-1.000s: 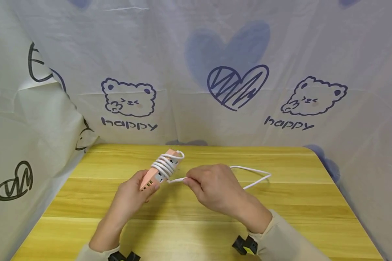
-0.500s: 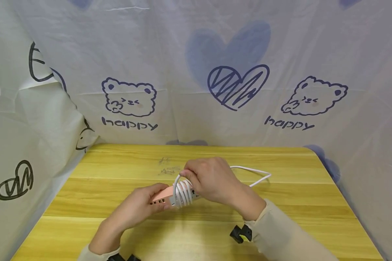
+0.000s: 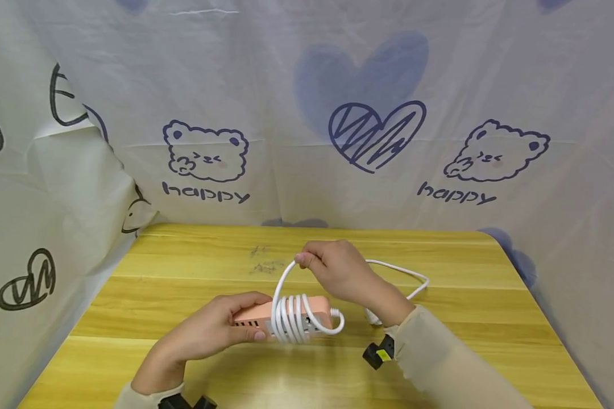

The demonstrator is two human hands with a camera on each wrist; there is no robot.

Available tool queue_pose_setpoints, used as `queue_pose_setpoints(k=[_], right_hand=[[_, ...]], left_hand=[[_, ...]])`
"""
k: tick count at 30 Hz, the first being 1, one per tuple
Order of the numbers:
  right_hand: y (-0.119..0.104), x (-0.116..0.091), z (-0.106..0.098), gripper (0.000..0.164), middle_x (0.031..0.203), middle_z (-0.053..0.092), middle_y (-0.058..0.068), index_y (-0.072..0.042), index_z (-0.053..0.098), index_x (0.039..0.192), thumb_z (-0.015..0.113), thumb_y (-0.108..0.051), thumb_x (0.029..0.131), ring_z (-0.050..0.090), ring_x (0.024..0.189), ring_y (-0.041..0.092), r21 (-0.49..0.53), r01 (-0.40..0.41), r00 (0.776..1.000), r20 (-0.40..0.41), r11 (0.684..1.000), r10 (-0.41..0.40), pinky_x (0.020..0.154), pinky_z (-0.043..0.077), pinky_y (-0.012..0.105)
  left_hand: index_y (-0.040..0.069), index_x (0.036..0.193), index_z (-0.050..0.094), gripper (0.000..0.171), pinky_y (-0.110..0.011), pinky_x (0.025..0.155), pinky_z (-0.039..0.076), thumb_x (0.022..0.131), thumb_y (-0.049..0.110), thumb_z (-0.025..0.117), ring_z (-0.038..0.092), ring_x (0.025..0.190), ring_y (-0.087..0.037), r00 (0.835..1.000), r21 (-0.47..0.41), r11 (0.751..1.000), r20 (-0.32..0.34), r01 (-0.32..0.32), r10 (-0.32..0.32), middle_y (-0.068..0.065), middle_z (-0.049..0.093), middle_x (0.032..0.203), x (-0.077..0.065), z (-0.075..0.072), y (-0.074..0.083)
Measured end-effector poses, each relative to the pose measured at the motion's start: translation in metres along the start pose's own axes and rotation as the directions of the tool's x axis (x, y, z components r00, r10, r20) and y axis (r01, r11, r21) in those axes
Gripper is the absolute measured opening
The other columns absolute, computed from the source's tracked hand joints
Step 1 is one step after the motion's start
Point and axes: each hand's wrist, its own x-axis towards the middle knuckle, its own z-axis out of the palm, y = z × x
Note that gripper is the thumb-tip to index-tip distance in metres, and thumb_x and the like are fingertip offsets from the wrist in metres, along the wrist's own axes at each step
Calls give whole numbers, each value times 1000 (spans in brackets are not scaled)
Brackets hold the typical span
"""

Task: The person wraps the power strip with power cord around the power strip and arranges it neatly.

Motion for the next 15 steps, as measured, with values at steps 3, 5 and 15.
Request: queue_pose_setpoints(k=[3, 5, 15], right_hand=[[4, 2, 5, 23, 66, 56, -8, -16, 73, 93, 59, -25, 109, 36, 57, 6, 38, -36, 999, 37, 999, 35, 63, 43, 28], [6, 2, 10, 24, 66, 55, -8, -15, 73, 93, 58, -26, 110, 36, 57, 7, 67, -49, 997, 60, 997, 45, 63, 43, 28], [15, 1, 31, 31, 68, 57, -2, -9, 67, 85, 55, -20, 111, 47, 62, 7, 242, -74, 997, 44, 967, 65, 59, 43, 24]], left_hand=[[31, 134, 68, 39, -29, 80, 54, 96, 35, 78, 64, 89, -14, 1000, -19, 1000, 8, -11, 11, 6, 72, 105, -1, -2, 1], [30, 136, 68, 42, -29, 81, 54, 96, 35, 78, 64, 90, -15, 1000, -29, 999, 11, -21, 21, 6, 72, 108, -1, -3, 2], [24, 145, 63, 47, -30, 75, 55, 99, 27, 76, 63, 88, -19, 996, -146, 987, -50, -74, 67, -3, 72, 112, 0, -3, 0]])
